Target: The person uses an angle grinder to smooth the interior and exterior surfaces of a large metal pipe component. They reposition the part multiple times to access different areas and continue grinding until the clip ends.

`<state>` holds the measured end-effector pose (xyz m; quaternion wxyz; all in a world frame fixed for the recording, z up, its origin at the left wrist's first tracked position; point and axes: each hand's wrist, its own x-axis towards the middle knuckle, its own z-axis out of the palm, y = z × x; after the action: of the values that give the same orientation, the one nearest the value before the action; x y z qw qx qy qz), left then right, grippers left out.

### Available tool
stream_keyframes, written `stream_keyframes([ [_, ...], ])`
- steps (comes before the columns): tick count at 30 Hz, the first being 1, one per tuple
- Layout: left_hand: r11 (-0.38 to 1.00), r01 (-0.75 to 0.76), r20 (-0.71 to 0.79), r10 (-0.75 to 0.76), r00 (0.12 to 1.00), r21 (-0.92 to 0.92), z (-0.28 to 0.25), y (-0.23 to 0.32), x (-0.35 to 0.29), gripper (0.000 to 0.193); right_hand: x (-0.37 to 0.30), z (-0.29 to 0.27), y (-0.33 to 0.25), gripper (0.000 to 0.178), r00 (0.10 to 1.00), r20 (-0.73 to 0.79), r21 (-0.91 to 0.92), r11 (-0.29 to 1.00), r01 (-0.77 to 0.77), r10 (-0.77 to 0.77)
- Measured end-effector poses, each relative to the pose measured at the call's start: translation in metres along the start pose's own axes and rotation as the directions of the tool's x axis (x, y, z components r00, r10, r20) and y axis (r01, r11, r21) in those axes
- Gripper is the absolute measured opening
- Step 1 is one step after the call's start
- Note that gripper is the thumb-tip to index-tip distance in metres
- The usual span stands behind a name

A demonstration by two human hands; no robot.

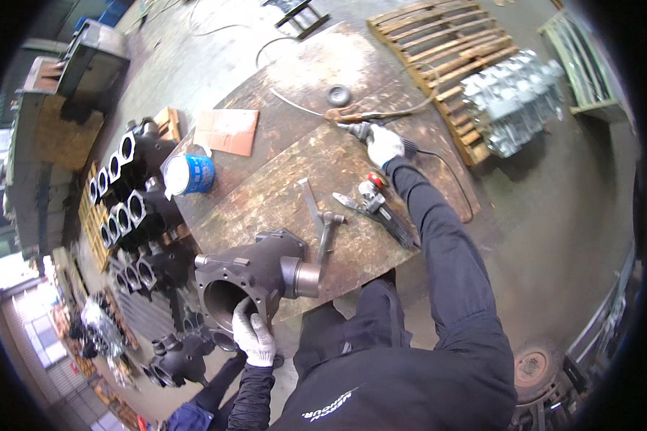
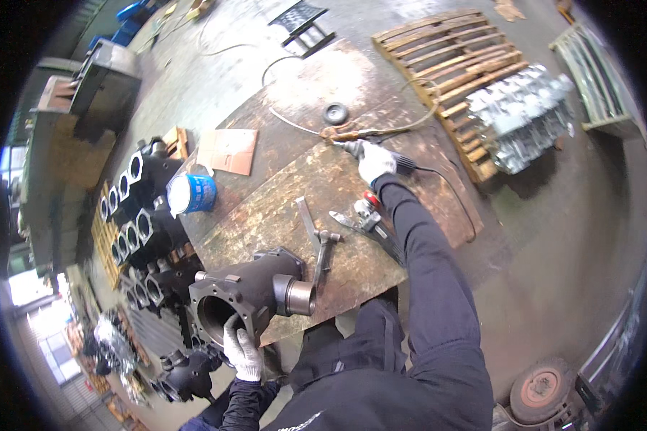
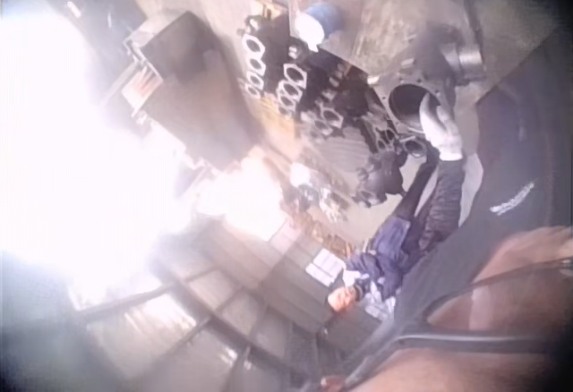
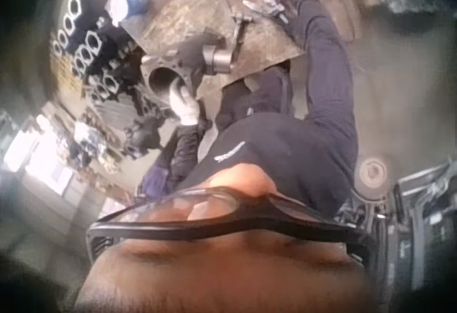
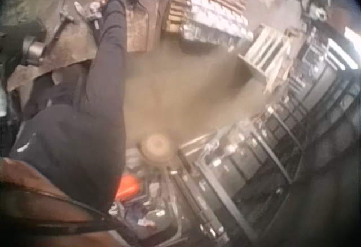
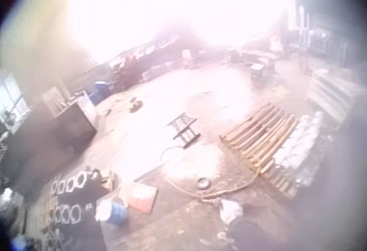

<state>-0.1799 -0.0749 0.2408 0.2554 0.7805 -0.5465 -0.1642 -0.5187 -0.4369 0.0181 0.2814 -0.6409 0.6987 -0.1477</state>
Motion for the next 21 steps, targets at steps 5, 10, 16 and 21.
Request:
stream_keyframes([
  [5,0.977,-0.099,-0.151,0.129,0.98,0.19,0.026,0.0,0.006,0.046,0.111,0.02,-0.001,0.064,0.979,0.179,-0.262,0.955,0.142,-0.096],
  [10,0.96,0.102,-0.019,-0.101,0.995,0.26,0.015,-0.015,-0.005,0.035,0.163,0.057,0.015,0.039,0.863,0.463,-0.398,0.823,0.405,-0.2],
  [16,0.94,-0.03,-0.02,0.039,0.999,0.34,0.014,-0.014,-0.001,0.038,0.187,0.082,0.039,0.04,0.874,0.373,-0.42,0.784,0.458,-0.312],
  [21,0.91,-0.123,-0.09,0.172,0.981,0.397,0.018,0.001,0.009,0.039,0.13,-0.005,0.062,0.046,0.961,-0.112,-0.267,0.939,0.217,-0.254],
])
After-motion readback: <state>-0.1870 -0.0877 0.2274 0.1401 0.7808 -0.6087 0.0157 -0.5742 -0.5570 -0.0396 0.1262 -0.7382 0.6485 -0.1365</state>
